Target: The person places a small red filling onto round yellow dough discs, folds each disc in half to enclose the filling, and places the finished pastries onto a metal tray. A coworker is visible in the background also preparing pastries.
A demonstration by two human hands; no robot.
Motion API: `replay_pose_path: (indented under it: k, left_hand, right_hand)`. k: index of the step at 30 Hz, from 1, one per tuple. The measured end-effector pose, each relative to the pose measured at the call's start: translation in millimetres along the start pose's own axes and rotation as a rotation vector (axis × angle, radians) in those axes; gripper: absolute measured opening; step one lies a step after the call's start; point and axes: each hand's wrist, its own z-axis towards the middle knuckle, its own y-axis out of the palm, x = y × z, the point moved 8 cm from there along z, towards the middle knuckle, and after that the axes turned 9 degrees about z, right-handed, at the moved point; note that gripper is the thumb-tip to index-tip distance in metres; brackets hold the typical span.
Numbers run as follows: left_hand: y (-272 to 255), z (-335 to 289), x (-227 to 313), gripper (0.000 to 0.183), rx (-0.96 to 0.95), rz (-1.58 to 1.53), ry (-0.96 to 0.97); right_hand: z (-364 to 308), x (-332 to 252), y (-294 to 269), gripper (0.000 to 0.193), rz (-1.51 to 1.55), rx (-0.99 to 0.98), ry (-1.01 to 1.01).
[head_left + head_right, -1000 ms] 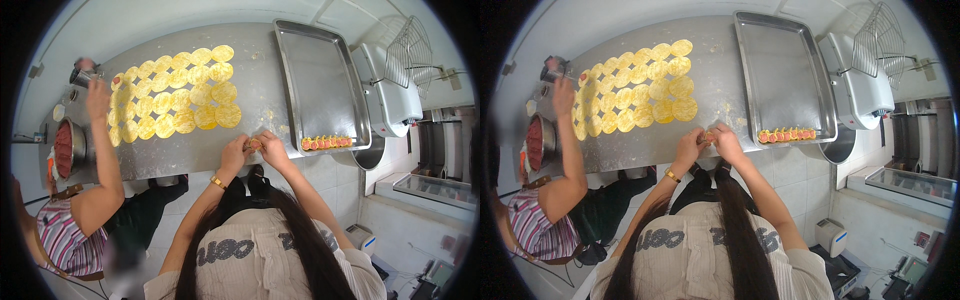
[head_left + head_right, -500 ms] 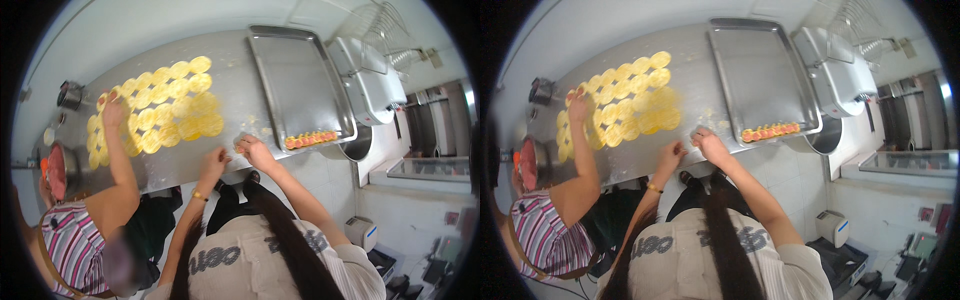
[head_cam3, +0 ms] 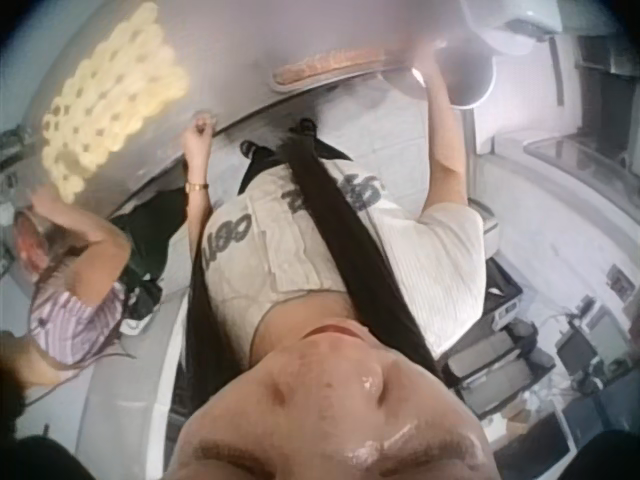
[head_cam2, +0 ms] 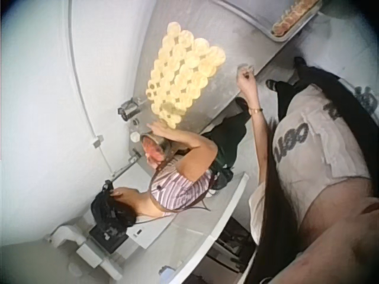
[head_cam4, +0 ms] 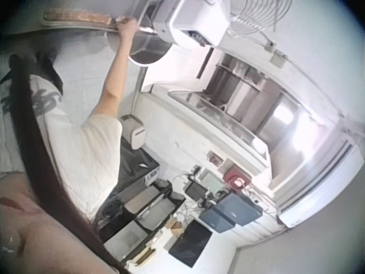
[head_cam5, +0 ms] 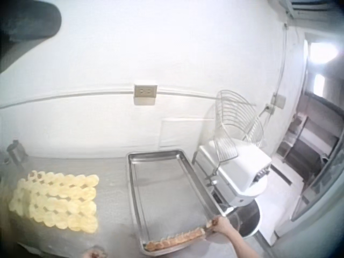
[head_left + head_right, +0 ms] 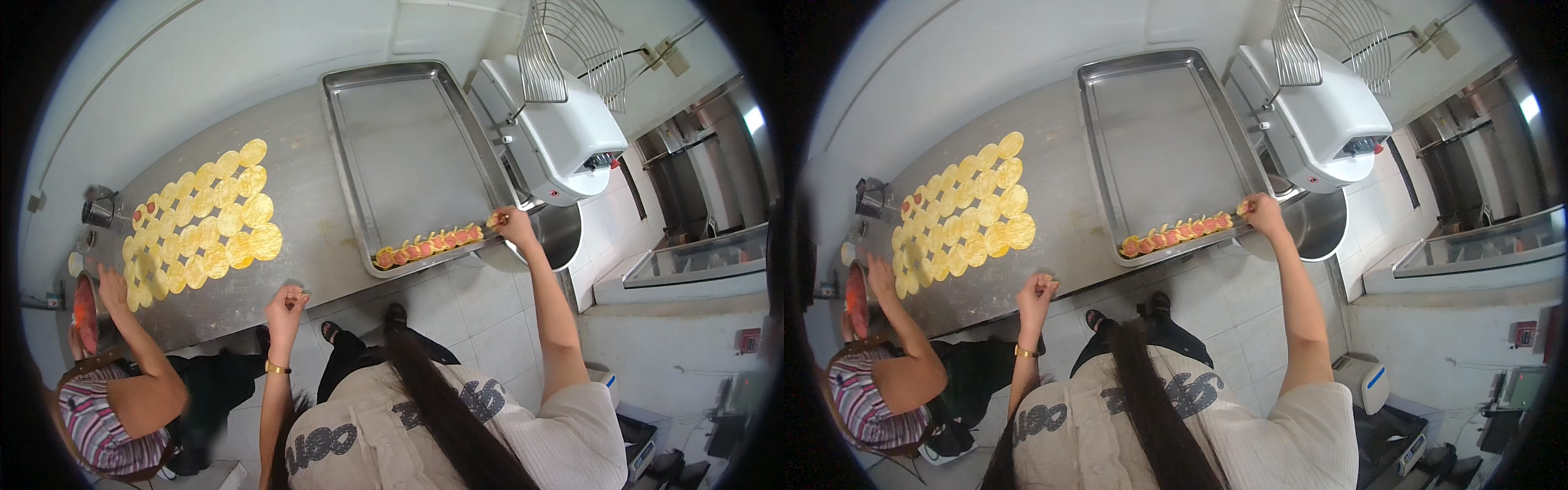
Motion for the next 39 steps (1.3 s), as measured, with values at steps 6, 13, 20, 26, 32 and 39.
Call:
replay_pose_path:
  k: [6,13,20,26,32,39]
  left_hand:
    - [66.8,2.8,78.8,0.038,-0.079,-0.044,0.100]
    - [109.4,8.1,96.5,0.060,-0.173,0.035,0.072]
    - [113.9,13.1,85.5,0.060,-0.175,0.058,0.065]
    - [107.8,13.5,94.8,0.062,-0.206,0.048,0.069]
    - [104.7,20.0,94.5,0.058,-0.370,0.109,0.070]
    - [-30.8,85.0,22.0,0.028,0.028,0.048,0.055]
  right_hand:
    - [4.3,0.1,24.4,0.030,0.092,-0.208,-0.155]
    - [1.2,-17.5,26.7,0.034,0.116,-0.372,-0.212]
    - [4.2,-11.4,23.2,0.039,0.176,-0.431,-0.205]
    - [11.6,-6.7,34.3,0.035,0.126,-0.426,-0.219]
    - [11.2,-12.3,37.8,0.019,-0.016,-0.486,-0.308]
    - [20.9,-19.0,13.8,0.052,-0.019,-0.296,-0.117]
